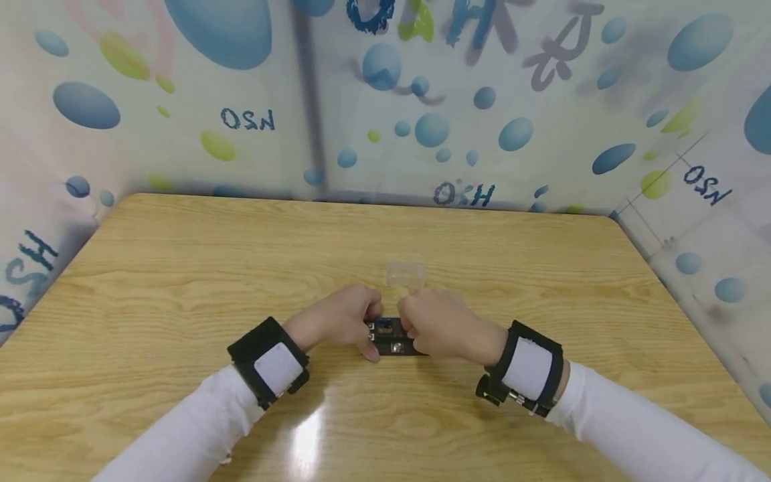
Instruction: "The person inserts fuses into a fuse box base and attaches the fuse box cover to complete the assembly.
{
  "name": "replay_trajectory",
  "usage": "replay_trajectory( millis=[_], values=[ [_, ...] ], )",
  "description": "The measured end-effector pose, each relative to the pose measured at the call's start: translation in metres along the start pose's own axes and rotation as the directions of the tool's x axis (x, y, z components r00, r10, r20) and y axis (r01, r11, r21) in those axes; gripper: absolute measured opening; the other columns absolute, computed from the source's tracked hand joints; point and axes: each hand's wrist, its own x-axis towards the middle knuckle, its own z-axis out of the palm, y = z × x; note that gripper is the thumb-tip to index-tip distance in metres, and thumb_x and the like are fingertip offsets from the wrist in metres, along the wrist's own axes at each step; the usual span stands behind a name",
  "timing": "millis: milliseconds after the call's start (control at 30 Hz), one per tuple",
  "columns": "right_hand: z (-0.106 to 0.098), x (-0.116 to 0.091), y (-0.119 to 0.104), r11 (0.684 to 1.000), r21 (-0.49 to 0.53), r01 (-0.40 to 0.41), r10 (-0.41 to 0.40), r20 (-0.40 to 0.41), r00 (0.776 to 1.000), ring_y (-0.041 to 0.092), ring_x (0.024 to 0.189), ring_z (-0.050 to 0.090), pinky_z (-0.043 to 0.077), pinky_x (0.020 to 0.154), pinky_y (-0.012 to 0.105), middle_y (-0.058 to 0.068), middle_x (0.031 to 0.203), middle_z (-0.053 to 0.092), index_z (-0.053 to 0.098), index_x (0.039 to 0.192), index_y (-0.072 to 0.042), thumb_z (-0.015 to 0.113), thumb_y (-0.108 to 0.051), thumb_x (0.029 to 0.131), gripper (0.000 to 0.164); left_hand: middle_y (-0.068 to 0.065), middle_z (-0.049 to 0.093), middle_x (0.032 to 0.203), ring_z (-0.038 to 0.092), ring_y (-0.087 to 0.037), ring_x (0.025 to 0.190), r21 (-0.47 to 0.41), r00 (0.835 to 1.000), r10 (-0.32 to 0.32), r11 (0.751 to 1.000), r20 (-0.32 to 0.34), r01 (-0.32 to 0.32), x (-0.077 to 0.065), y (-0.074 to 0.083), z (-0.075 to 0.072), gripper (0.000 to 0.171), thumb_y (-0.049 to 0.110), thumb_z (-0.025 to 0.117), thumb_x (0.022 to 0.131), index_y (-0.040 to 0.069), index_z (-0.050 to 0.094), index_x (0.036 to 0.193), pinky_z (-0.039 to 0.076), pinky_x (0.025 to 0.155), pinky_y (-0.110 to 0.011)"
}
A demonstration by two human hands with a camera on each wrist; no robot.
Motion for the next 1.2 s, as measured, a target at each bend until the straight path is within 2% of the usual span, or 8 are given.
replay_trajectory(
  millis=[200, 333, 467, 600, 733, 800, 1000, 1200],
  values=[
    [0.004, -0.003, -0.001, 0.996, -0.083, 0.014, -0.019, -0.054, 0.998, 0.013, 0.06, 0.048, 0.041, 0.053, 0.026, -0.001, 0.067, 0.053, 0.057, 0.073, -0.011, 0.074, 0.001, 0.072, 0.02, -0.001, 0.054, 0.078, 0.048, -0.015, 0.071, 0.016, 1.0, 0.017, 1.0, -0.004, -0.017, 0.001, 0.0, 0.001, 0.041, 0.009, 0.091, 0.061, 0.009, 0.057, 0.083, 0.039, 0.063, -0.025],
    [0.01, -0.008, -0.001, 0.987, -0.157, 0.038, -0.057, -0.12, 0.991, 0.013, 0.062, 0.05, 0.042, 0.053, 0.026, 0.0, 0.071, 0.055, 0.058, 0.076, -0.011, 0.078, -0.003, 0.071, 0.021, -0.002, 0.055, 0.079, 0.048, -0.015, 0.072, 0.015, 1.0, 0.01, 1.0, -0.001, -0.01, 0.001, 0.0, 0.001, 0.04, 0.009, 0.091, 0.062, 0.009, 0.057, 0.084, 0.039, 0.063, -0.026],
    [0.015, -0.012, 0.0, 0.984, -0.168, 0.051, -0.077, -0.154, 0.985, 0.013, 0.064, 0.053, 0.044, 0.054, 0.027, 0.001, 0.074, 0.058, 0.059, 0.08, -0.01, 0.078, 0.0, 0.07, 0.023, -0.002, 0.055, 0.079, 0.048, -0.016, 0.073, 0.011, 1.0, 0.007, 1.0, 0.002, -0.007, 0.002, 0.0, 0.001, 0.04, 0.01, 0.091, 0.062, 0.009, 0.057, 0.084, 0.04, 0.064, -0.026],
    [0.018, -0.015, -0.003, 0.976, -0.208, 0.063, -0.102, -0.184, 0.978, 0.016, 0.072, 0.061, 0.051, 0.058, 0.031, 0.004, 0.081, 0.061, 0.063, 0.086, -0.007, 0.076, 0.0, 0.076, 0.018, -0.001, 0.053, 0.078, 0.048, -0.015, 0.072, 0.014, 1.0, 0.006, 1.0, -0.001, -0.005, 0.001, -0.001, 0.001, 0.041, 0.01, 0.092, 0.062, 0.009, 0.057, 0.083, 0.04, 0.063, -0.025],
    [0.023, -0.016, -0.008, 0.906, -0.412, 0.095, -0.202, -0.226, 0.953, 0.017, 0.074, 0.065, 0.054, 0.058, 0.028, 0.005, 0.083, 0.064, 0.066, 0.091, -0.005, 0.074, -0.011, 0.085, 0.011, -0.002, 0.055, 0.079, 0.049, -0.015, 0.072, 0.021, 1.0, -0.001, 1.0, -0.004, 0.001, 0.001, -0.001, 0.001, 0.041, 0.009, 0.092, 0.061, 0.009, 0.057, 0.084, 0.04, 0.063, -0.025],
    [0.024, -0.016, -0.01, 0.879, -0.467, 0.096, -0.225, -0.229, 0.947, 0.016, 0.071, 0.064, 0.053, 0.056, 0.027, 0.005, 0.081, 0.063, 0.066, 0.09, -0.005, 0.074, -0.013, 0.086, 0.012, -0.002, 0.057, 0.079, 0.05, -0.015, 0.073, 0.024, 1.0, -0.004, 1.0, -0.005, 0.004, 0.001, -0.001, 0.001, 0.041, 0.009, 0.092, 0.061, 0.009, 0.058, 0.084, 0.041, 0.063, -0.025],
    [0.02, -0.015, -0.01, 0.937, -0.344, 0.061, -0.138, -0.204, 0.969, 0.017, 0.071, 0.063, 0.053, 0.058, 0.03, 0.005, 0.081, 0.063, 0.064, 0.09, -0.005, 0.078, -0.005, 0.077, 0.019, -0.002, 0.055, 0.079, 0.049, -0.016, 0.073, 0.015, 1.0, -0.007, 1.0, -0.005, 0.008, 0.001, -0.001, 0.001, 0.042, 0.009, 0.092, 0.061, 0.009, 0.057, 0.084, 0.041, 0.063, -0.025],
    [0.027, -0.019, -0.009, 0.885, -0.459, 0.072, -0.228, -0.294, 0.928, 0.015, 0.064, 0.061, 0.05, 0.051, 0.026, 0.005, 0.076, 0.062, 0.065, 0.089, -0.004, 0.076, -0.013, 0.085, 0.014, -0.002, 0.055, 0.078, 0.049, -0.015, 0.071, 0.024, 1.0, 0.009, 1.0, -0.019, -0.008, 0.0, -0.001, 0.002, 0.042, 0.01, 0.092, 0.06, 0.009, 0.057, 0.082, 0.041, 0.062, -0.025]
  ],
)
